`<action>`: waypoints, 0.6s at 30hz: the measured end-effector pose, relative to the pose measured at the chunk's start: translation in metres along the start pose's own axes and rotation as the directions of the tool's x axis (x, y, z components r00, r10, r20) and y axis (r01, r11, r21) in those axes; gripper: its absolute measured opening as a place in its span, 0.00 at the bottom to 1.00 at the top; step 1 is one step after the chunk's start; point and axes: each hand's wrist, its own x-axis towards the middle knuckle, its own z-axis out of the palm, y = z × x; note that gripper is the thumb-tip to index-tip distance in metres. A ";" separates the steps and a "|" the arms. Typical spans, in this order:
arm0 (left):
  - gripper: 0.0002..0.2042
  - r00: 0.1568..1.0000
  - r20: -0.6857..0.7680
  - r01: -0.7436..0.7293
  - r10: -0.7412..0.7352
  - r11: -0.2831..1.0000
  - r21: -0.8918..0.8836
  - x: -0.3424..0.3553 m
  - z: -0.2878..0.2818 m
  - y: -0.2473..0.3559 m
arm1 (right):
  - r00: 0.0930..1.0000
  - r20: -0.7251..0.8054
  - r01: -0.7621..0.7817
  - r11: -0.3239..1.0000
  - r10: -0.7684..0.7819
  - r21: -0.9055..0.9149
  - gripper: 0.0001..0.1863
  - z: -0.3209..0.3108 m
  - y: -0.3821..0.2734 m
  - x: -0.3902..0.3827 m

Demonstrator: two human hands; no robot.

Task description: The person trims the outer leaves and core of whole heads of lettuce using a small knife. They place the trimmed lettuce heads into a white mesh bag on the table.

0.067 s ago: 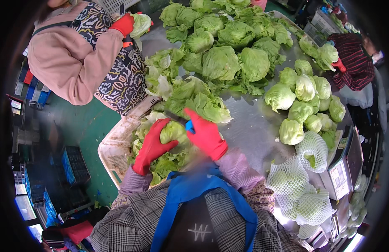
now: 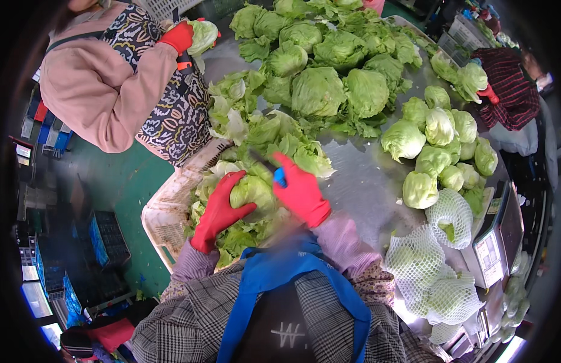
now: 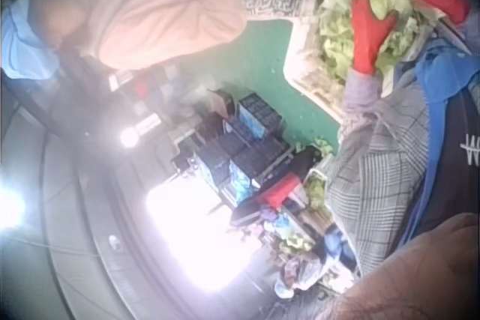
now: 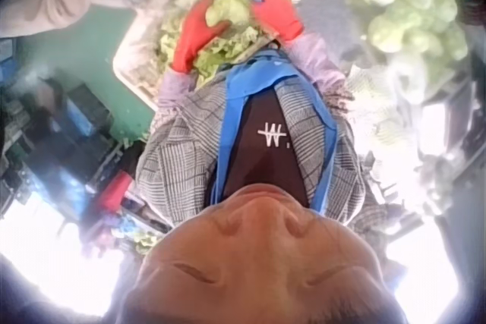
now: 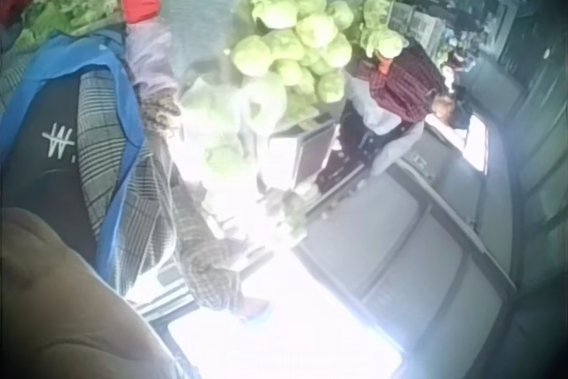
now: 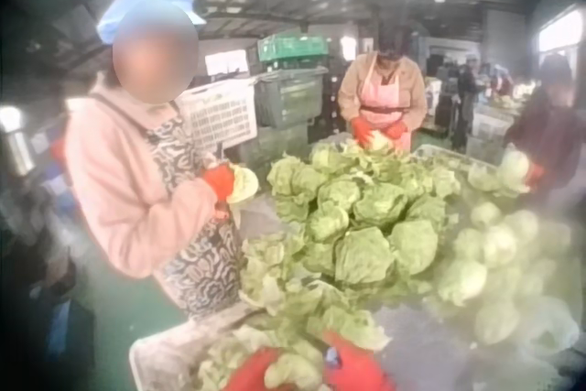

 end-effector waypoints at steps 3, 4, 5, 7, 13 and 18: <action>0.36 1.000 0.003 0.011 -0.011 0.973 -0.229 0.000 0.002 -0.019 | 0.957 -0.111 -0.254 0.960 0.266 0.117 0.30 -0.011 0.044 0.012; 0.36 0.999 0.011 0.051 -0.051 0.937 -0.345 0.000 0.001 -0.018 | 0.914 -0.072 -0.374 0.898 0.399 0.233 0.29 -0.015 0.062 0.013; 0.36 0.996 0.024 0.090 -0.089 0.886 -0.455 0.000 -0.001 -0.015 | 0.854 -0.019 -0.483 0.806 0.519 0.341 0.29 -0.017 0.078 0.011; 0.36 0.982 0.042 0.170 -0.185 0.759 -0.628 0.001 -0.005 -0.014 | 0.888 0.005 -0.415 0.798 0.459 0.437 0.29 -0.010 0.080 0.001; 0.36 0.979 -0.025 0.129 -0.200 0.717 -0.685 0.005 -0.005 -0.016 | 0.964 0.128 -0.267 0.860 0.235 0.434 0.36 -0.007 0.009 -0.010; 0.36 0.989 -0.149 -0.066 0.006 0.914 -0.401 0.006 0.002 -0.015 | 0.978 0.121 -0.193 0.948 0.167 0.252 0.39 -0.005 -0.013 -0.007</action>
